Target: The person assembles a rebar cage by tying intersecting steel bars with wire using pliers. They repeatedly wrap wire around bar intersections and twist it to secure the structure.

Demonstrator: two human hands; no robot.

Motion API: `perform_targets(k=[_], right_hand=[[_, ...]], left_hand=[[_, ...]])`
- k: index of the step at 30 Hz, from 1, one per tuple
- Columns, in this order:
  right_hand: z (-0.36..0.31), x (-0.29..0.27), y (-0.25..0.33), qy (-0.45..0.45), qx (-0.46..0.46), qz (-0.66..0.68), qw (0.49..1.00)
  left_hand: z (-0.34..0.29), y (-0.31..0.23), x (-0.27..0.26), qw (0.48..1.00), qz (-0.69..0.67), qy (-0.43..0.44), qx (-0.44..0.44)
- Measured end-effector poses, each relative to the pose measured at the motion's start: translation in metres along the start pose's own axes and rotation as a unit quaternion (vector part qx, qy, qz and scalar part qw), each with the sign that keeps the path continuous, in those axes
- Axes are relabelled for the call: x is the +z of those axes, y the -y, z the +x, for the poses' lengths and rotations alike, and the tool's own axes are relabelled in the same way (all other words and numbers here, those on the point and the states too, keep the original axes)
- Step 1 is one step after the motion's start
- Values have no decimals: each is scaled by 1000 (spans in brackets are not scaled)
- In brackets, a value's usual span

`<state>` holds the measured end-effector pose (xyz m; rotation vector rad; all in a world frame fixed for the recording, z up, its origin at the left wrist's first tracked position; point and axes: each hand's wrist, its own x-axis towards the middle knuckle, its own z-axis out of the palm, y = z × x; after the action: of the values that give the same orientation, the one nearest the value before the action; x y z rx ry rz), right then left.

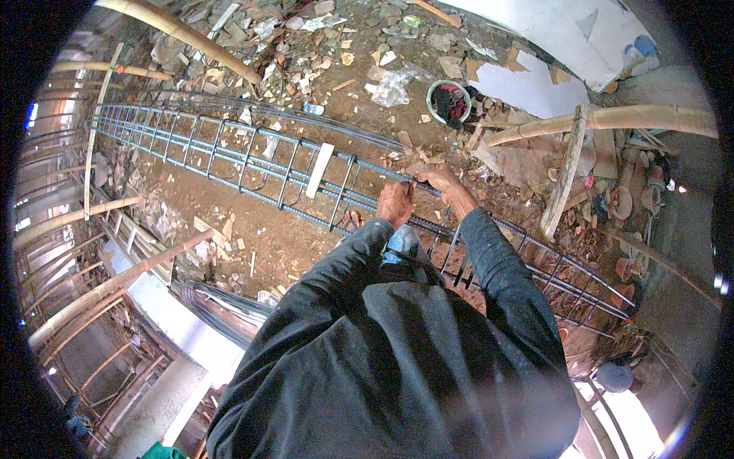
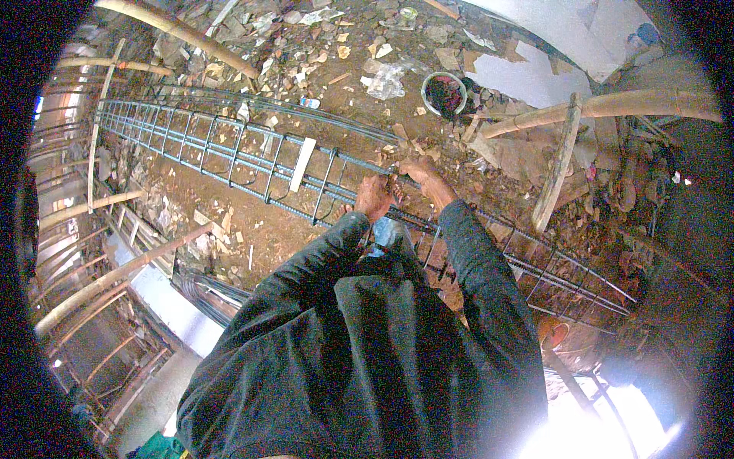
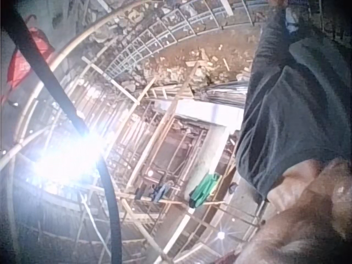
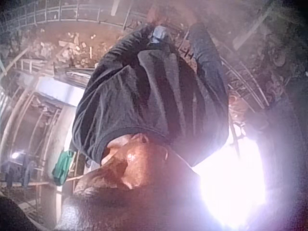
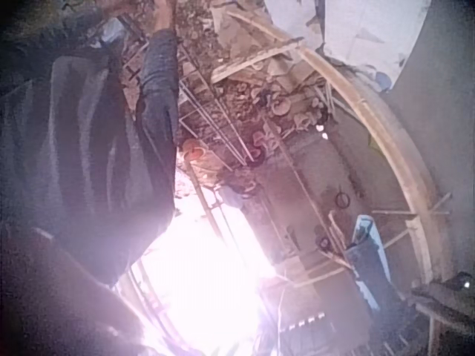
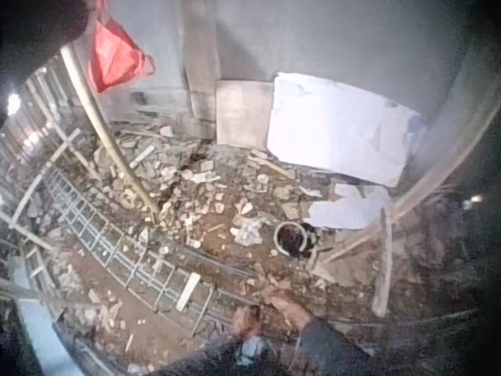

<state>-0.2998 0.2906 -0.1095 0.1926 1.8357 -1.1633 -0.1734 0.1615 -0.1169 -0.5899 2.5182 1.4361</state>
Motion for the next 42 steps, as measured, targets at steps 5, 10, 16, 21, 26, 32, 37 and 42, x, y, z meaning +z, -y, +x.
perform_targets(k=[5, 10, 16, 21, 26, 32, 37, 42], right_hand=[[-23, 0, 14, -28, -50, -9, 998], [-30, 4, 13, 4, -76, 82, 994], [-37, 2, 7, -36, -133, 21, 990], [-33, -3, 5, 1, -124, 58, 991], [-24, -3, -6, 11, -137, 62, 989], [-26, 11, -10, -132, -150, -98, 975], [-34, 12, -9, -130, -201, -109, 965], [-52, 8, -1, -136, -232, -125, 955]], left_hand=[[0, 10, 7, 998, 8, -32, 56], [10, 20, 15, 999, -29, -9, 36], [4, 6, 3, 999, 43, 17, 16], [-2, -8, -8, 997, 68, 10, 35], [9, 21, 12, 999, -12, 39, 4], [16, 35, 19, 996, -87, 29, 16], [6, -7, -27, 998, 31, 58, 25], [-15, -32, -86, 952, -249, 159, -77]])
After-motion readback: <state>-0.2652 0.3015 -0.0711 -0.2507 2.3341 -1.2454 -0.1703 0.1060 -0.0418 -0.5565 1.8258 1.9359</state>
